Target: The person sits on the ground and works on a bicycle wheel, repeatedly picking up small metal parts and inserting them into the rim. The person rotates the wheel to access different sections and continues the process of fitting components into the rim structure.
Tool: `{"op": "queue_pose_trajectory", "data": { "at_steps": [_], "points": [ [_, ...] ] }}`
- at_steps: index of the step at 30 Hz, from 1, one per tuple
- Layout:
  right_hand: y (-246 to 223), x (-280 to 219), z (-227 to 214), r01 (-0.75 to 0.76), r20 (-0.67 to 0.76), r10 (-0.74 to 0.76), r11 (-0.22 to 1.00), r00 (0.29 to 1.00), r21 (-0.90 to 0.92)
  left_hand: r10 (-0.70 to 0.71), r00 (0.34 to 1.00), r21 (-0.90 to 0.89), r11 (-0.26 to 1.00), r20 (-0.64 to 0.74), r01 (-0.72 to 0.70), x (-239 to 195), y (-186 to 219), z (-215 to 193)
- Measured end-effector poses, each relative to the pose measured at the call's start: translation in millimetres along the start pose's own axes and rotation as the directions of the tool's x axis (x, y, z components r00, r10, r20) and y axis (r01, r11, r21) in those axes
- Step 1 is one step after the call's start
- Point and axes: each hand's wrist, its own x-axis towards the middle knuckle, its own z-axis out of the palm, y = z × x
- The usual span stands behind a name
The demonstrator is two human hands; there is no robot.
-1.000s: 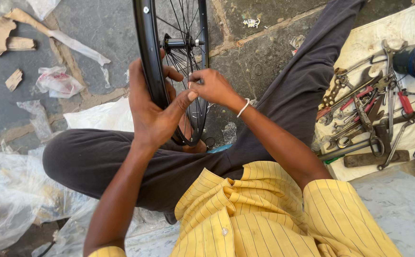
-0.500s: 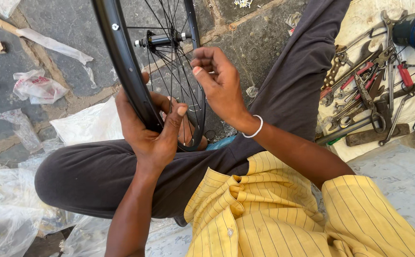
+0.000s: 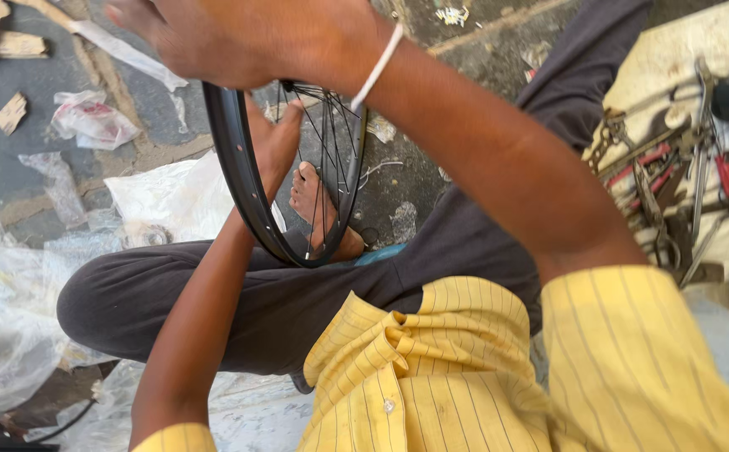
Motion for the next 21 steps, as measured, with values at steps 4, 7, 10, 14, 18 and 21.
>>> {"op": "queue_pose_trajectory", "data": {
  "at_steps": [4, 7, 10, 14, 18, 21],
  "points": [
    [-10, 7, -7, -0.046, -0.106, 0.061, 0.989, 0.993, 0.139, -0.456, 0.862, 0.038, 0.887, 0.219, 0.46, 13, -6, 42],
    [-14, 10, -21, -0.229, 0.019, 0.228, 0.964, 0.973, 0.134, -0.461, 0.855, 0.111, 0.887, 0.239, 0.447, 13, 2, 40],
    [-13, 6, -39, -0.18, -0.08, 0.196, 0.969, 0.977, 0.169, -0.518, 0.751, 0.168, 0.852, 0.409, 0.496, 1, 7, -28],
    [-12, 0, -60, -0.15, -0.152, 0.182, 0.968, 0.972, 0.2, -0.271, 0.608, -0.459, 0.452, 0.746, 0.765, 46, 19, -123],
    [-16, -1, -66, -0.128, -0.159, 0.164, 0.968, 0.973, 0.217, -0.193, 0.713, -0.739, -0.194, 0.674, 0.645, 98, 35, -118],
    [-12, -2, -66, -0.118, -0.108, 0.136, 0.979, 0.985, 0.164, -0.227, 0.777, -0.803, -0.281, 0.587, 0.525, 143, 45, -77]
  ]
}}
